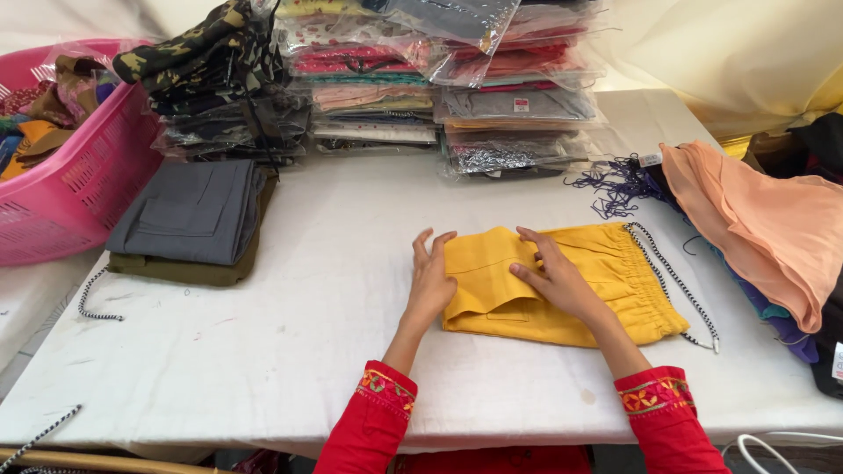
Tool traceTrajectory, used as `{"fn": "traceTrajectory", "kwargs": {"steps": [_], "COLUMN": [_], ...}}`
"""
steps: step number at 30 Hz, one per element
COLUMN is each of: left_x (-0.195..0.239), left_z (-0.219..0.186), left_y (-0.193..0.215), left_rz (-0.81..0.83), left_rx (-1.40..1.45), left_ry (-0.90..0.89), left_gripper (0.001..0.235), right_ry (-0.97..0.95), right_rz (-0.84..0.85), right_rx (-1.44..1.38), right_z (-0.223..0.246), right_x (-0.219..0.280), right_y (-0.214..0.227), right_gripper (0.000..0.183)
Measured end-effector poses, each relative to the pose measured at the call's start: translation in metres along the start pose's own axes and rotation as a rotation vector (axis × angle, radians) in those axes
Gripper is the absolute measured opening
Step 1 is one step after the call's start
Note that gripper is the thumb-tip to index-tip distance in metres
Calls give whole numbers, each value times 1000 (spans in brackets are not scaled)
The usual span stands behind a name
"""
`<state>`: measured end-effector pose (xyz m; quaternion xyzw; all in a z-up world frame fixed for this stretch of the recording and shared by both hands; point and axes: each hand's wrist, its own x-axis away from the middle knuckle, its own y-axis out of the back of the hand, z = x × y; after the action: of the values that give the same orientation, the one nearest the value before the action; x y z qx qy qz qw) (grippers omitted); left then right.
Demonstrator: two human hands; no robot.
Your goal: The person folds a pair of yellow shorts on a white table by hand. They smooth the fabric, fold the legs together, and then fold the garment into a compact rectangle before placing it on a stack of other folded clothes.
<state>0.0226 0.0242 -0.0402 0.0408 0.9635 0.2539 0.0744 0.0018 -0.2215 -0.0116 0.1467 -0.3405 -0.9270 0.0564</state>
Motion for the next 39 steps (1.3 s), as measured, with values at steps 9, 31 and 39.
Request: {"fn": "traceTrajectory", "kwargs": {"steps": [9,31,39], "left_x": [16,-11,-25], "left_z": [-7,28,49], "left_y": [-42,13,106], "left_rz": [14,-39,-293], "left_rx": [-546,-299,940], "left_ry": [-416,117,130], "left_gripper": [73,72,64], "right_ry": [-187,19,145], "right_rz": [-33,137,-360], "right_rx": [-472,632,98], "right_z": [-36,-65,-33], "right_x": [-10,-4,-9], "right_y": [2,-13,25], "right_gripper": [76,57,43]}}
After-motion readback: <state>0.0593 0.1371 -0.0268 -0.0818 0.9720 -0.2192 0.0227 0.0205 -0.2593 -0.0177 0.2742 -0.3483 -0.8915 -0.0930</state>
